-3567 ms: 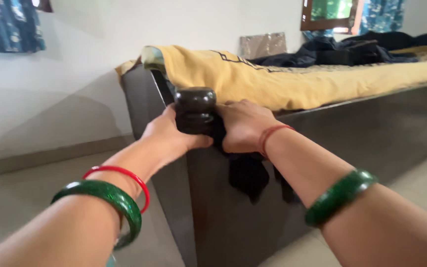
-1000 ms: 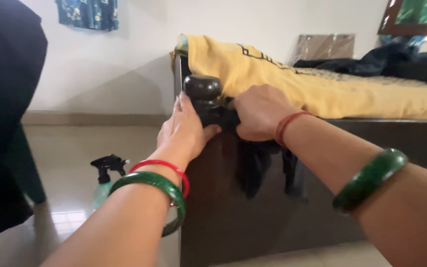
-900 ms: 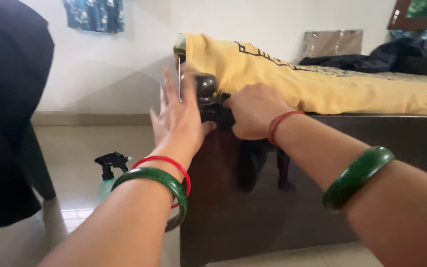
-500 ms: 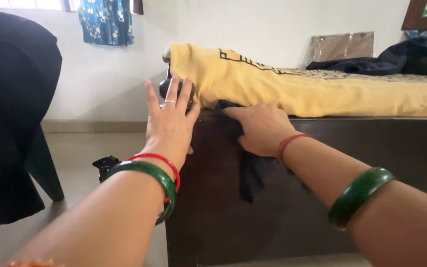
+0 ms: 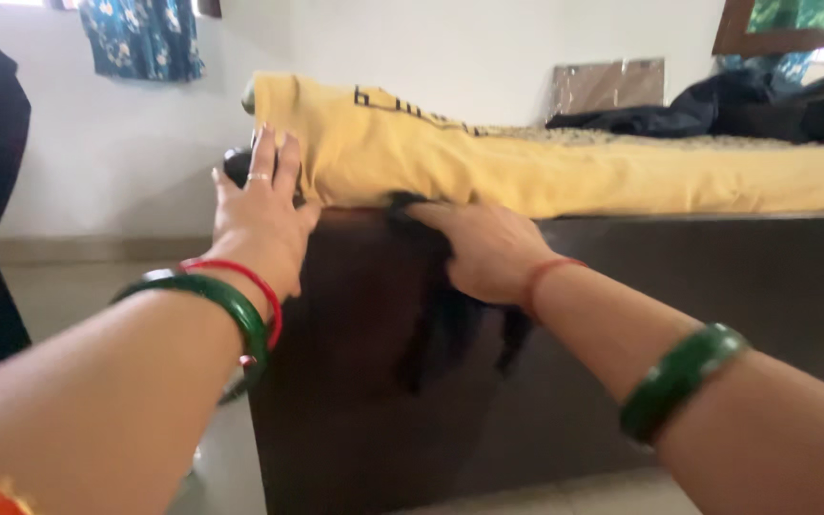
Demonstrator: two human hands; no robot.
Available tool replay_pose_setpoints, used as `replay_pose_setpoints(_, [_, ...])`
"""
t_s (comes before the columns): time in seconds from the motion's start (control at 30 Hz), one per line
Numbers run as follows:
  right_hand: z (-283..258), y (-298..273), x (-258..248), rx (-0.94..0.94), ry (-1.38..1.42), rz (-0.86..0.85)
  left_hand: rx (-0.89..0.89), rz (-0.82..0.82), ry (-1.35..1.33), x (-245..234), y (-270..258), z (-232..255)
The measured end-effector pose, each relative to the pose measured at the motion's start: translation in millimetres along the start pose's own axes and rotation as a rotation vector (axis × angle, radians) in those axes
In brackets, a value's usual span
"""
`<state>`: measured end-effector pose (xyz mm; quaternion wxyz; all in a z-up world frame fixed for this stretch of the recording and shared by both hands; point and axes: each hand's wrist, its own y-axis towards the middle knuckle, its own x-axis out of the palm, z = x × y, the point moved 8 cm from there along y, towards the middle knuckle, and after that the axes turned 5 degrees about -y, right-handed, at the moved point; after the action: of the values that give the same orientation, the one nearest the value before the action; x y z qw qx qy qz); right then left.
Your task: The person wipes the wooden frame of a bed using a dark cloth.
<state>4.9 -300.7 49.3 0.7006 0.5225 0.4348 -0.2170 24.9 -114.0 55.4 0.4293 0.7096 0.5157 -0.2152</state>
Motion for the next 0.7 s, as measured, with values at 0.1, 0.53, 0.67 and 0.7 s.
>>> replay_pose_setpoints(0.1, [18.1, -8.2, -6.4, 0.041, -0.015, -0.002, -0.036, -0.034, 0.029, -8.0, -1.8, 2.0])
replay_pose_setpoints(0.53, [22.2, -15.6, 7.4, -0.013, 0.094, 0.332, 0.111, 0.264, -0.242, -25.3, 15.9, 38.7])
replay_pose_setpoints(0.67, [18.7, -22.8, 9.7, -0.041, 0.096, 0.511, 0.164, 0.427, -0.21, -26.4, 9.6, 45.0])
replay_pose_setpoints(0.7, [19.0, -22.1, 8.4, -0.043, 0.088, 0.551, 0.158, 0.402, -0.263, -22.9, 12.0, 42.7])
